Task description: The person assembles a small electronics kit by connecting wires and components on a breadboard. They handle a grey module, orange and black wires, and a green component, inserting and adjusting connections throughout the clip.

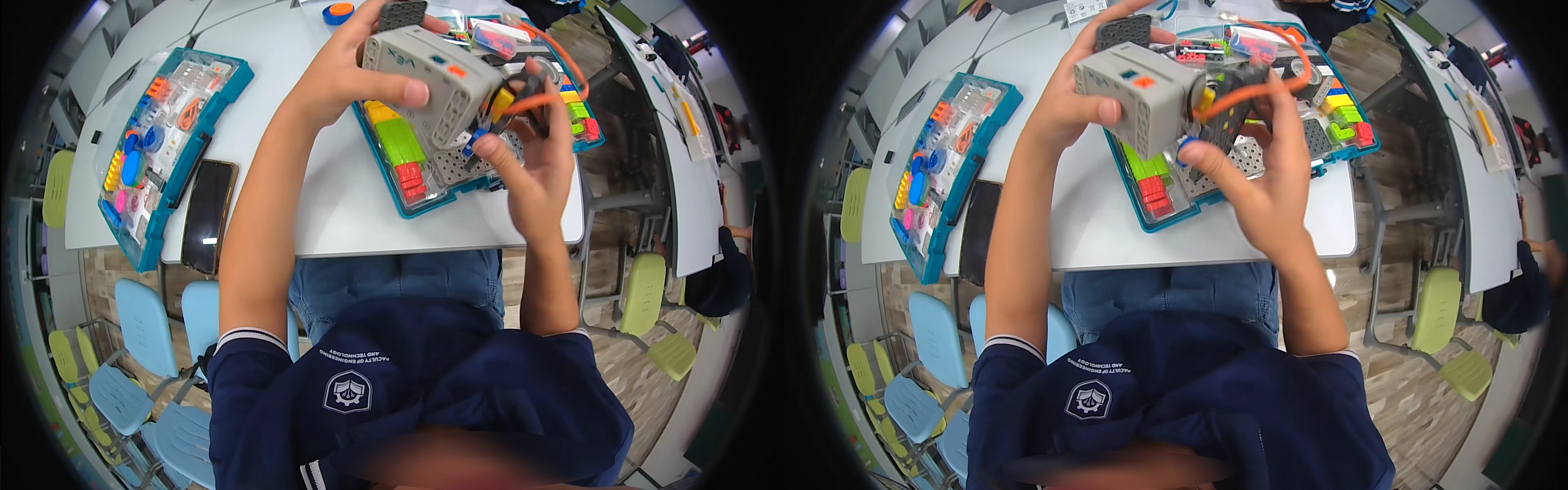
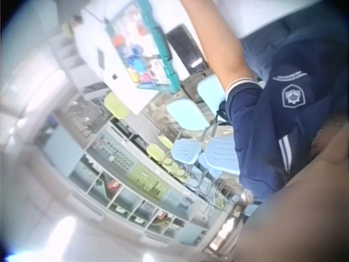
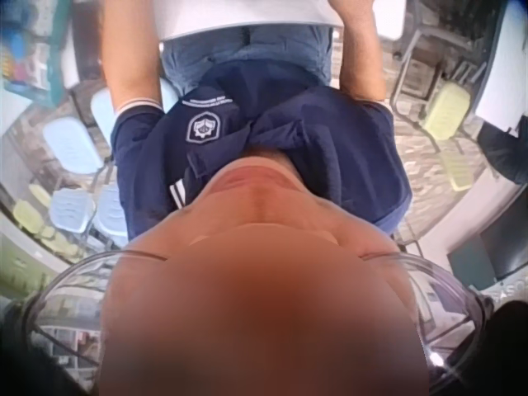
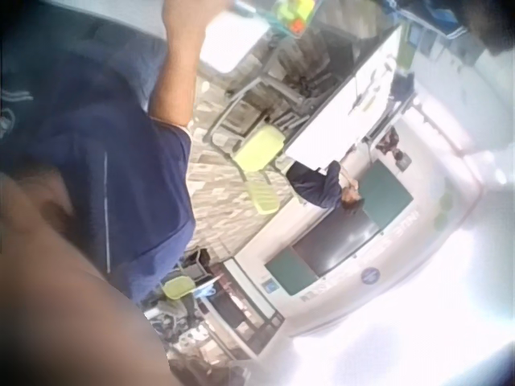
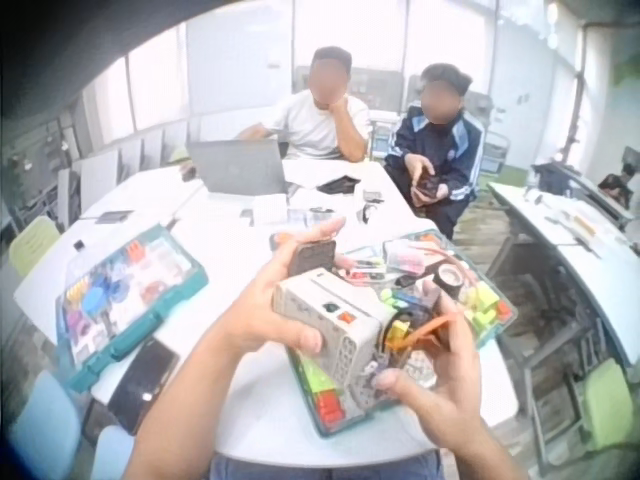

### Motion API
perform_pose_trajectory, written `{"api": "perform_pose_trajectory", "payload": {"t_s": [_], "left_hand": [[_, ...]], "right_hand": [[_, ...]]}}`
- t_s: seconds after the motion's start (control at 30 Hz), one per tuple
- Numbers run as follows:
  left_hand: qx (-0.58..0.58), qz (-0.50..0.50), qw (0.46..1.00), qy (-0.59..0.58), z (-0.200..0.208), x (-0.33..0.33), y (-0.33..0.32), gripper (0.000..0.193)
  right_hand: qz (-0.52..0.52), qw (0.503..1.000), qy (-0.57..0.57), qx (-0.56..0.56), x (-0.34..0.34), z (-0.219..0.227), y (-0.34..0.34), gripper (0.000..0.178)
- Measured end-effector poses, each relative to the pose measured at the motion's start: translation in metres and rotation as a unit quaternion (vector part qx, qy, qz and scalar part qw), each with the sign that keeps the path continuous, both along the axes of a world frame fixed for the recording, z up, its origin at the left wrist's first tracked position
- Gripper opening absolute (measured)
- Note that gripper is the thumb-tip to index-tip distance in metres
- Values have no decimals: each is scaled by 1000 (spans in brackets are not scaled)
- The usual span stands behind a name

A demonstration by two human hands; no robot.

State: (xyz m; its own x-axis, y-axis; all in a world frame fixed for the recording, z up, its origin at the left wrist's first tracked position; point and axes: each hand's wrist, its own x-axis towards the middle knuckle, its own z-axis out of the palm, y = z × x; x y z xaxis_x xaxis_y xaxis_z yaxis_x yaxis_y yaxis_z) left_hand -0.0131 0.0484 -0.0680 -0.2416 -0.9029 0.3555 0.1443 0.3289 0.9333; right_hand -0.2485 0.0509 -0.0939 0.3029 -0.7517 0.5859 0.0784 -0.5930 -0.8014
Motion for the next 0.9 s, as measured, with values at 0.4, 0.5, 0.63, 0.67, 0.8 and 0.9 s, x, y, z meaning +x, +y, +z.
{"api": "perform_pose_trajectory", "payload": {"t_s": [0.4,0.5,0.63,0.67,0.8,0.9], "left_hand": [[-64,170,983,0,17,7,14,99],[-29,181,982,37,11,6,13,78],[9,178,983,36,8,3,11,74],[16,178,983,38,8,1,12,73],[51,172,982,55,12,-5,17,71],[56,142,987,52,17,-6,21,71]], "right_hand": [[204,946,-27,252,26,66,-73,39],[214,938,-1,274,28,58,-83,40],[157,947,22,279,24,43,-90,46],[155,957,37,241,22,40,-93,48],[86,973,111,182,7,36,-104,57],[-6,982,142,125,3,40,-113,60]]}}
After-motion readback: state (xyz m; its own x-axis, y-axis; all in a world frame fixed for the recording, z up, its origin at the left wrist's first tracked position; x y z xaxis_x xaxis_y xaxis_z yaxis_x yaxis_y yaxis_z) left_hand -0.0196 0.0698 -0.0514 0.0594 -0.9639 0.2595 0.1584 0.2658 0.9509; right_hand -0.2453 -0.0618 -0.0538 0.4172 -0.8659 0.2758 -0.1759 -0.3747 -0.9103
